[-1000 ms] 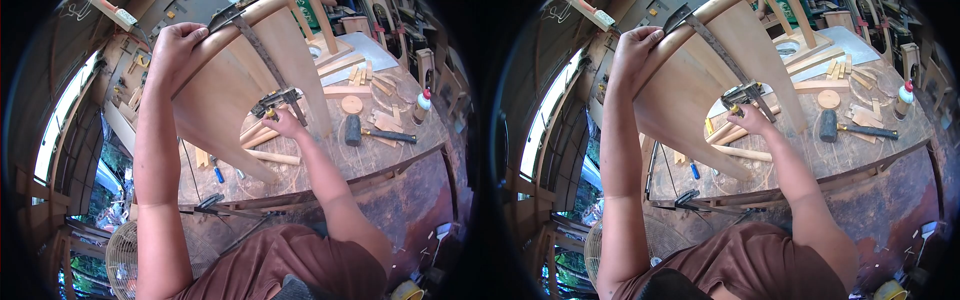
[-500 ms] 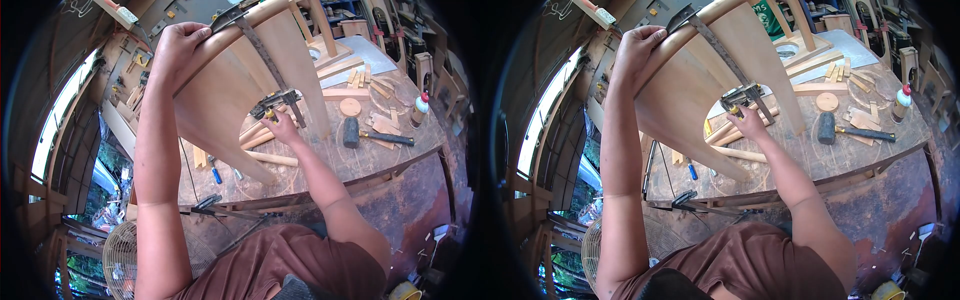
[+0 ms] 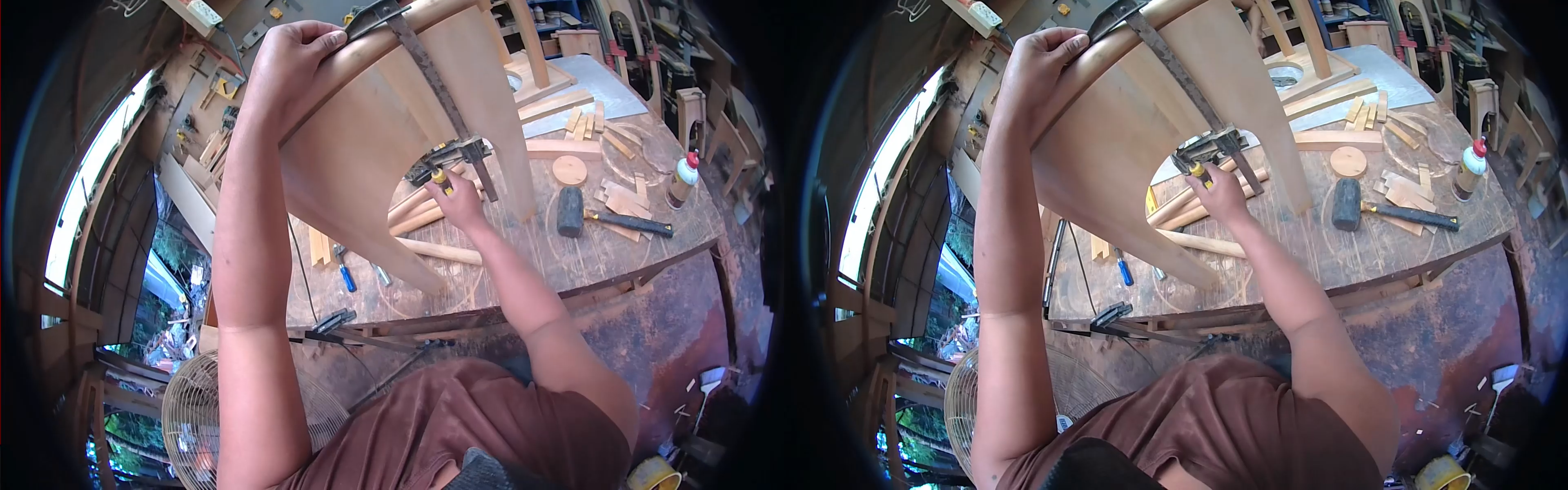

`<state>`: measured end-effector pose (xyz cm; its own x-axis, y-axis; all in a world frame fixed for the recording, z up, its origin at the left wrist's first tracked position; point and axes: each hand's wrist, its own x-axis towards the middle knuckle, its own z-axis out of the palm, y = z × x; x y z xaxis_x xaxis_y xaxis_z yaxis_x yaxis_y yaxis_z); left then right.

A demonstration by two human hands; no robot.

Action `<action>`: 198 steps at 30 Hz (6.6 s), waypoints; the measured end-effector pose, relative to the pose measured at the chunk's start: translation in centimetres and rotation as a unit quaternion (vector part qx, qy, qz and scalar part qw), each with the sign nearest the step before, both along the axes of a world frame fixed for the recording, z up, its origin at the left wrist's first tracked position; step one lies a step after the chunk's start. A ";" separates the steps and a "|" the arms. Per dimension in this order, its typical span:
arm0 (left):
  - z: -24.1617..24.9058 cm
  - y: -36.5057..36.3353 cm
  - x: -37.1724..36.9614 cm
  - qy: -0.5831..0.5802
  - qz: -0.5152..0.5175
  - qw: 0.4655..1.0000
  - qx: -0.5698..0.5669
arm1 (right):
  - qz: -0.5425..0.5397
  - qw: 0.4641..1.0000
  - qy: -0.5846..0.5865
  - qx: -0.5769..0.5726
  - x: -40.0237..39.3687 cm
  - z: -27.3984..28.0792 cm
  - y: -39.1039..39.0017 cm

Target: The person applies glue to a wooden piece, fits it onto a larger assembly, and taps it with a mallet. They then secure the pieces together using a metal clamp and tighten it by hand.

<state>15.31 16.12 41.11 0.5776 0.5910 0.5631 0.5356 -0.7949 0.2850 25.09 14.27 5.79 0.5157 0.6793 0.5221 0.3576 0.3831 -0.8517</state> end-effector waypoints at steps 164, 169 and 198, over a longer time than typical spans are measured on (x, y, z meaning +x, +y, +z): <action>-1.3 -4.7 1.2 0.239 0.097 0.949 0.178 | 0.024 0.999 -0.025 -0.004 0.3 1.0 -0.5; -1.1 -4.4 1.3 0.237 0.118 0.955 0.134 | 0.170 0.980 -0.034 -0.094 2.0 2.0 -1.0; -1.3 -3.8 -0.4 0.178 -0.005 0.977 0.121 | 0.255 0.960 -0.015 -0.117 3.0 1.1 -1.1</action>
